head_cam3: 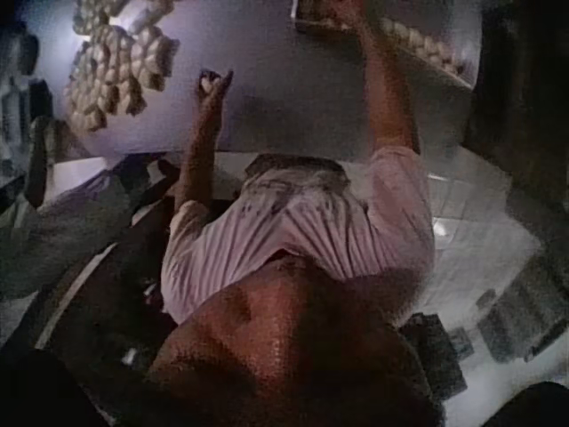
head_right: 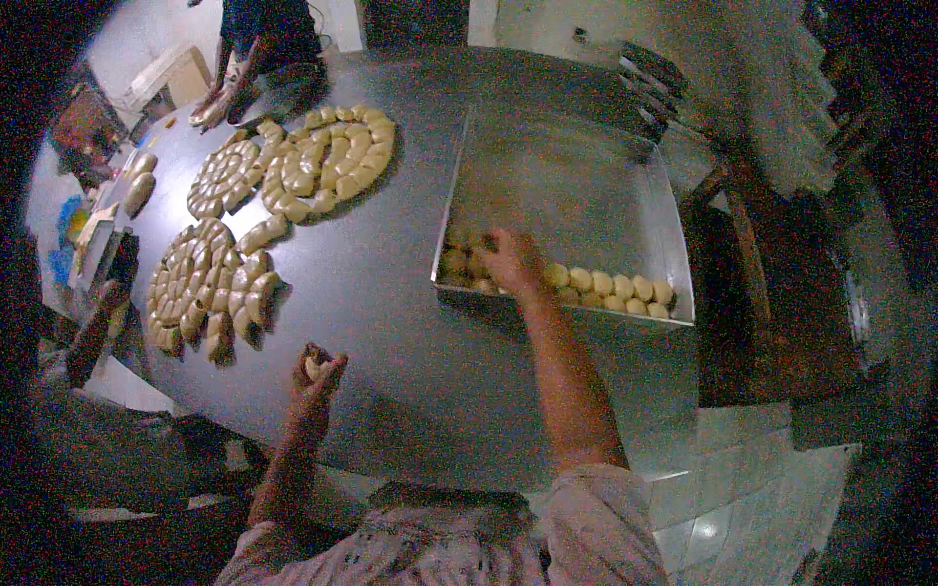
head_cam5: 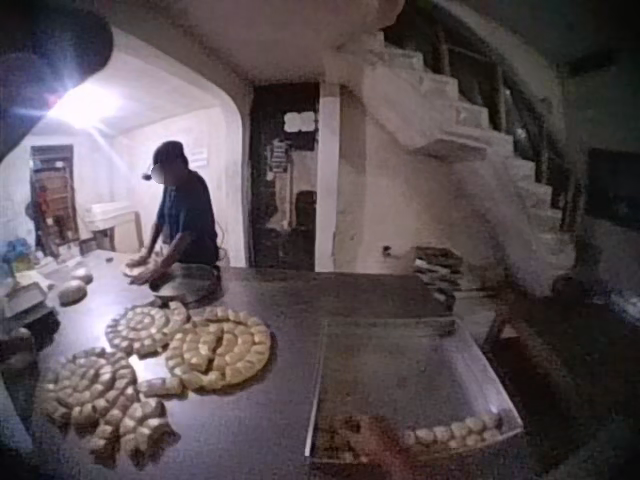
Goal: The person picks up pieces of shaped dough from a metal table and places them into a rectangular metal baking tray.
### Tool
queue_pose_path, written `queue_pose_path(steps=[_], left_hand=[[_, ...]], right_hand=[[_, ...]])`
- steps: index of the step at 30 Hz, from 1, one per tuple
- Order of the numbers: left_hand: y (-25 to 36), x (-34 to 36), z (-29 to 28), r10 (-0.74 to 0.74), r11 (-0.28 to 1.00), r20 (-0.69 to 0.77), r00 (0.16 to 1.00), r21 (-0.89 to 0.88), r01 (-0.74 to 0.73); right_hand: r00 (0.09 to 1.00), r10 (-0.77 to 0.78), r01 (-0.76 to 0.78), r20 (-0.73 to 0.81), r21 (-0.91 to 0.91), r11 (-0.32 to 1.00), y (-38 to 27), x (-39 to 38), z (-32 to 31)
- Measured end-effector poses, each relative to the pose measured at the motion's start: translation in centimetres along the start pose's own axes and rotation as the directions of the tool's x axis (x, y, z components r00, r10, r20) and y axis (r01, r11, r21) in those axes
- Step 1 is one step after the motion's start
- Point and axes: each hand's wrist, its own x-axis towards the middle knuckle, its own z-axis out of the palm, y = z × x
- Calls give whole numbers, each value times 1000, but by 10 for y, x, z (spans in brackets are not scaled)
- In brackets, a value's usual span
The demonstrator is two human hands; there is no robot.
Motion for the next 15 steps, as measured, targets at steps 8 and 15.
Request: queue_pose_path(steps=[8, 15], left_hand=[[17, -22, 0, -109, 977, 590, 800, -83, 195], [-23, 42, -220, 691, 576, -513, 510, 816, 39]], right_hand=[[821, -253, -13, 513, 459, 888, -101, -185, 23], [1000, -2, -5, -7, -784, 621, 74, -250, -75]])
